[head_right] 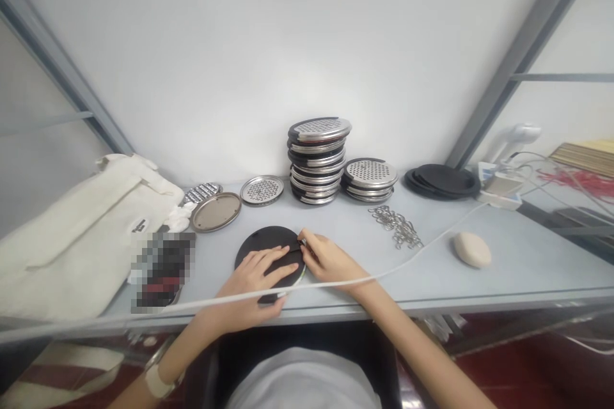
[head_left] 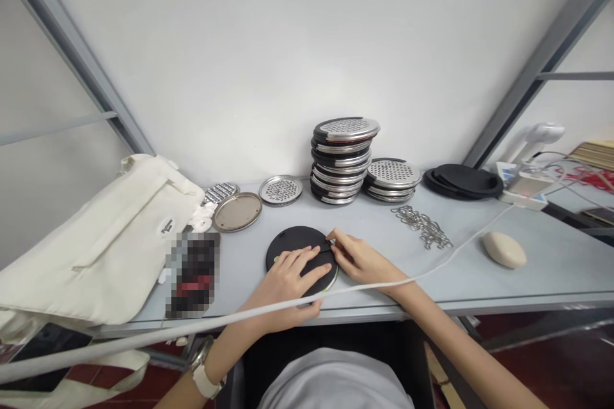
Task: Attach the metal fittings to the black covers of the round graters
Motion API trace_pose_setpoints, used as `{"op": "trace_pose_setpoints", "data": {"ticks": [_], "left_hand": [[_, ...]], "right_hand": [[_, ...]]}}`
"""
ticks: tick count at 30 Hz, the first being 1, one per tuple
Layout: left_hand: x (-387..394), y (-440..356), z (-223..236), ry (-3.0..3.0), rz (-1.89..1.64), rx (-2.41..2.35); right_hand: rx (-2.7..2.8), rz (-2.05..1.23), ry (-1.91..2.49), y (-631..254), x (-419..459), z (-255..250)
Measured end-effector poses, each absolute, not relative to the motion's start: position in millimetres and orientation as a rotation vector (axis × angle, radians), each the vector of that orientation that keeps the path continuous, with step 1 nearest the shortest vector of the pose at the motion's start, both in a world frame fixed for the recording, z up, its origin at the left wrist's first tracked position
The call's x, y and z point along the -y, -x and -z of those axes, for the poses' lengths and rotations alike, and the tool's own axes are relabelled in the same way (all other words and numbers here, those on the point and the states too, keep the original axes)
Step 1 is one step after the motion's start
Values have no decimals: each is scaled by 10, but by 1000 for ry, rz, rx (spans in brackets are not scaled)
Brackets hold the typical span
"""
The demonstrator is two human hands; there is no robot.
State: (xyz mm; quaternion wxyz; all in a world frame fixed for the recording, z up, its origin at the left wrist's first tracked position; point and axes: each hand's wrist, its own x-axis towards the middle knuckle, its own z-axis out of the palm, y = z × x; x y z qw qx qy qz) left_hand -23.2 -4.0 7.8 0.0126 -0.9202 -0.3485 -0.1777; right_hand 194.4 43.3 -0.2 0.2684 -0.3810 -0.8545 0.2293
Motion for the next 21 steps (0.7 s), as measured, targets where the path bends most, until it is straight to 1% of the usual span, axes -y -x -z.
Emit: {"op": "trace_pose_setpoints", "data": {"ticks": [21], "left_hand": [[46,244,-63,2885,557,1101]], "right_hand": [[2302,-614,1041,-1935,-431,11]]}}
